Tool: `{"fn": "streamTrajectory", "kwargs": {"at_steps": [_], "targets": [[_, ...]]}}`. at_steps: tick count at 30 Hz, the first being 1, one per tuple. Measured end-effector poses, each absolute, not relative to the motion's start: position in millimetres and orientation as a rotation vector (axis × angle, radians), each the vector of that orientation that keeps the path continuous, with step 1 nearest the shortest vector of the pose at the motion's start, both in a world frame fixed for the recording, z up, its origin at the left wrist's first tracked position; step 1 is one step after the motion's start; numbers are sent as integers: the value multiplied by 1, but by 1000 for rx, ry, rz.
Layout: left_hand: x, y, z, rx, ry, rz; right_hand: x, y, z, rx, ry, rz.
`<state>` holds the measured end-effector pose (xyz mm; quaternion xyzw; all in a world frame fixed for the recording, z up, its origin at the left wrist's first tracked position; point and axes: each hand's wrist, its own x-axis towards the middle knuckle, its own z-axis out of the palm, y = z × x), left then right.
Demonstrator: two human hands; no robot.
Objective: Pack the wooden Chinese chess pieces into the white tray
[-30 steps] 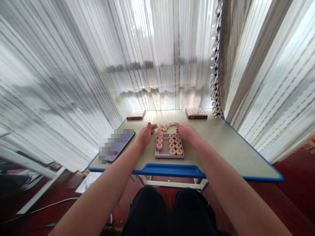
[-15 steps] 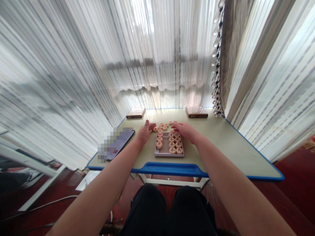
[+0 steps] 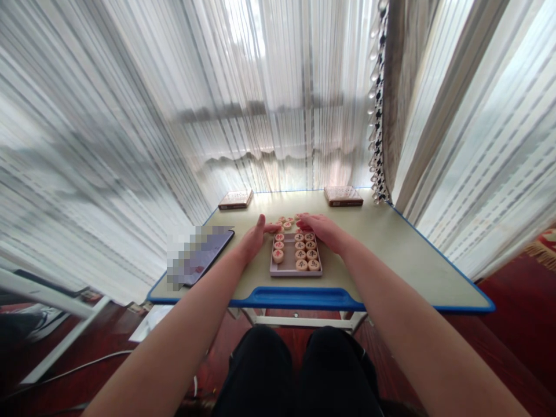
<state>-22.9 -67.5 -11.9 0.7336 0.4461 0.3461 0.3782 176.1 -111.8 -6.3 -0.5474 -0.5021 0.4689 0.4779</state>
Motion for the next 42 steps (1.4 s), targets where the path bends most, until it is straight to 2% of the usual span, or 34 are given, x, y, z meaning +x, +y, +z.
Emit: {"fn": "streamTrajectory", "kwargs": {"at_steps": [13, 19, 26, 31, 36, 42], "targets": [[-22, -67, -12, 1933, 1148, 873, 173, -111, -6, -1247, -1219, 1151], [-22, -65, -18, 1958, 1155, 880, 180, -104, -9, -1440, -1211, 837], [-12, -48, 10, 1789, 1116, 921, 187, -93, -13, -1395, -1131, 803], [1, -34, 34, 2008, 1121, 717, 187, -91, -12, -1393, -1154, 778], [-1, -24, 25, 2488, 1153, 880, 186, -92, -10, -1428, -1339, 743], [-4, -17, 17, 2603, 986, 625, 187, -91, -13, -1477, -1446, 670]]}}
